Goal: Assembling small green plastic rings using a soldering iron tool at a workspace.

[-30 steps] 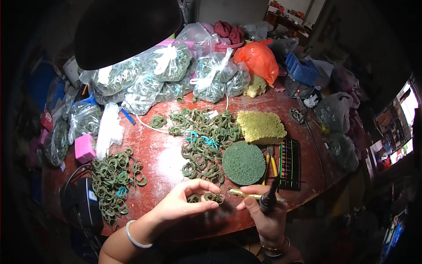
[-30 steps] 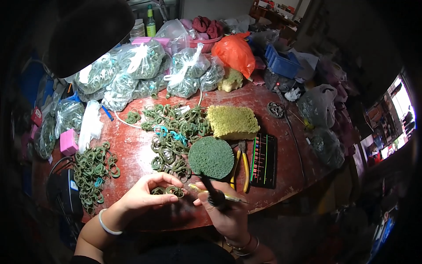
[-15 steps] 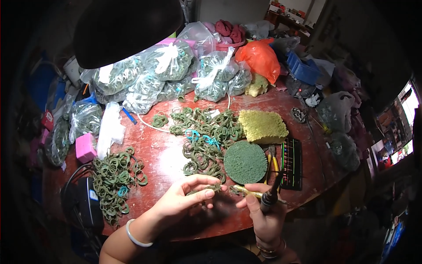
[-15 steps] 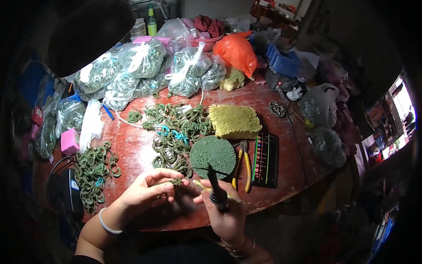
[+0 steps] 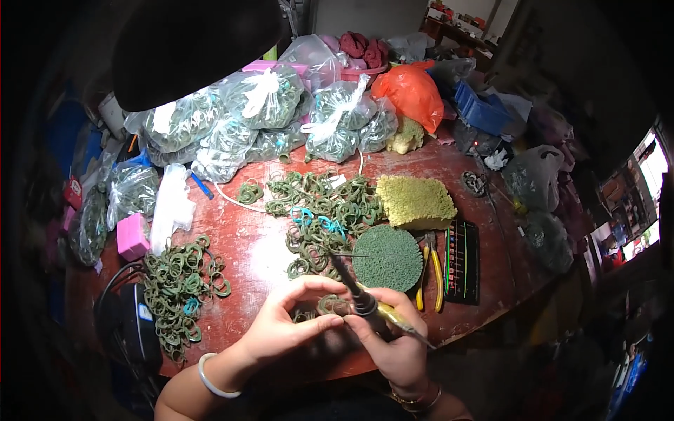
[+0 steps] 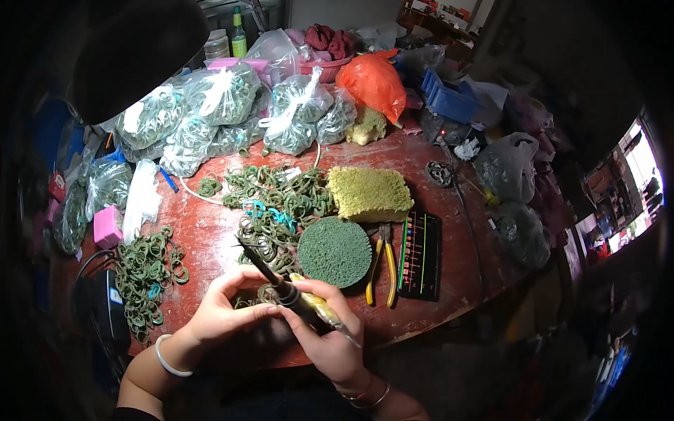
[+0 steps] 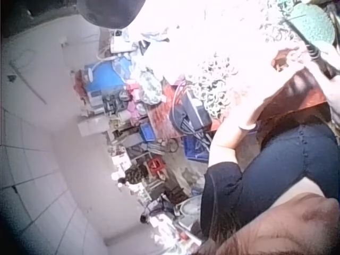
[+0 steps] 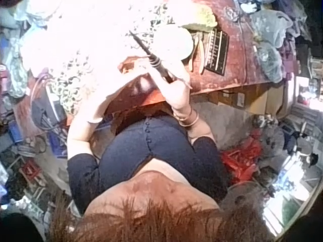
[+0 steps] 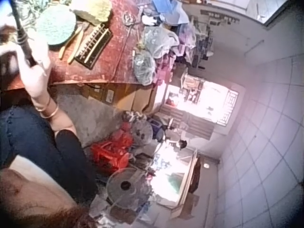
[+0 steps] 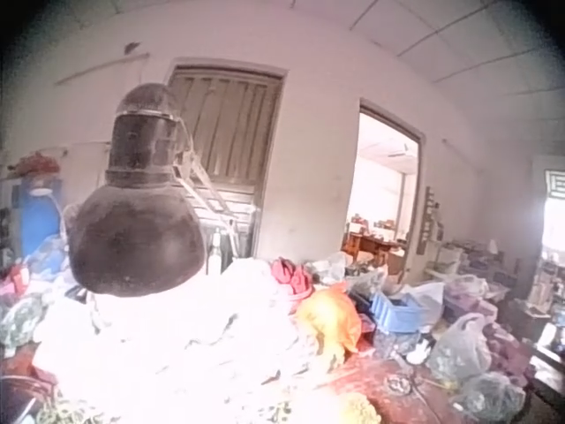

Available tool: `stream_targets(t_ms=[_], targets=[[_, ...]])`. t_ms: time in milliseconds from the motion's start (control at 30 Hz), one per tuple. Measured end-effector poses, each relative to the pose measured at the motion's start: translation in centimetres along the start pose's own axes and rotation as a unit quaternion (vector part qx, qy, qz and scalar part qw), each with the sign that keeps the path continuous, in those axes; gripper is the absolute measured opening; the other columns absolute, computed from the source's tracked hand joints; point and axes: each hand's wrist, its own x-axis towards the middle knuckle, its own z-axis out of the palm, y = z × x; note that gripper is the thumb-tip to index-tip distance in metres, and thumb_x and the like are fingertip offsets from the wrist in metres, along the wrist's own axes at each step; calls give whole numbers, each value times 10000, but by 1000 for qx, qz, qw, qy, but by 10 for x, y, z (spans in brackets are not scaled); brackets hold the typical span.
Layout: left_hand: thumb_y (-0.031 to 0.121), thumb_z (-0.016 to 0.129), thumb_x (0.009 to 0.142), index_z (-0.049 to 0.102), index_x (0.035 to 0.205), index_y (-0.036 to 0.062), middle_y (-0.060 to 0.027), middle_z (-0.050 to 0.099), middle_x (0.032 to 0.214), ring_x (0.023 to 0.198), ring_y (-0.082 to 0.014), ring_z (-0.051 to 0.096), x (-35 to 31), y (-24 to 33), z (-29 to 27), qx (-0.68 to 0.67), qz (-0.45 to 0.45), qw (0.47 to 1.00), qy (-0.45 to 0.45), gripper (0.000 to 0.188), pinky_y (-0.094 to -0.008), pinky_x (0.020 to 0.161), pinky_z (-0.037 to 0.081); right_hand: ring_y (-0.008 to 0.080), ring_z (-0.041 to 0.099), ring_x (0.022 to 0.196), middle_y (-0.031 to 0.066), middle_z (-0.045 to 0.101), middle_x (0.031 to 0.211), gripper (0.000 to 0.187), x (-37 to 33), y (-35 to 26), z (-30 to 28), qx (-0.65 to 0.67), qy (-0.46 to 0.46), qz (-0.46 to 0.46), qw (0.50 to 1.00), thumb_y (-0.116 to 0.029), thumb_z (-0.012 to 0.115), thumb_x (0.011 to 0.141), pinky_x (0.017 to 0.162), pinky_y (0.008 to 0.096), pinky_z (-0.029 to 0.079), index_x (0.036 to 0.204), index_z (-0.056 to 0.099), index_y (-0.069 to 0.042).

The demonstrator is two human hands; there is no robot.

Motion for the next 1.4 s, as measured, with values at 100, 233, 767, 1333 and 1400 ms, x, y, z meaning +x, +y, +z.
stream_targets(t_ms=[100,233,767,1333,1400], targets=[[52,718,829,567,1194,10,-79,613,1152,1008,-142,597,3,-16,1,171,146,974,9,397,-287,892,478,117,617,915,79,643,1014,347,3,1,1,-94,14,-65,993,31,721,798,816,251,489,1105,561,10],[92,718,843,565,1216,33,-74,629,1116,914,-100,602,-1,1,0,70,-10,997,-13,407,-248,743,500,131,621,906,86,639,997,342,0,0,1,-62,40,-47,996,42,726,781,802,254,491,1082,565,11],[137,671,892,592,1190,57,-31,654,975,714,-43,557,0,1,-8,-37,-99,992,-71,318,-184,532,416,105,620,873,69,653,982,315,2,3,-13,-35,-10,-40,999,25,700,808,772,235,496,1098,583,-11],[114,748,815,674,1010,45,5,608,893,776,-70,546,3,-6,-2,95,-15,995,-16,219,-222,682,454,144,677,804,108,692,900,284,-2,-7,-26,-34,6,2,999,73,679,807,766,248,527,1067,565,58],[138,761,800,682,998,60,3,589,847,758,-80,546,2,-16,-6,203,46,978,8,227,-239,687,450,147,676,746,119,691,889,201,-2,-19,-28,51,5,86,995,56,676,821,730,254,536,1006,599,71]])
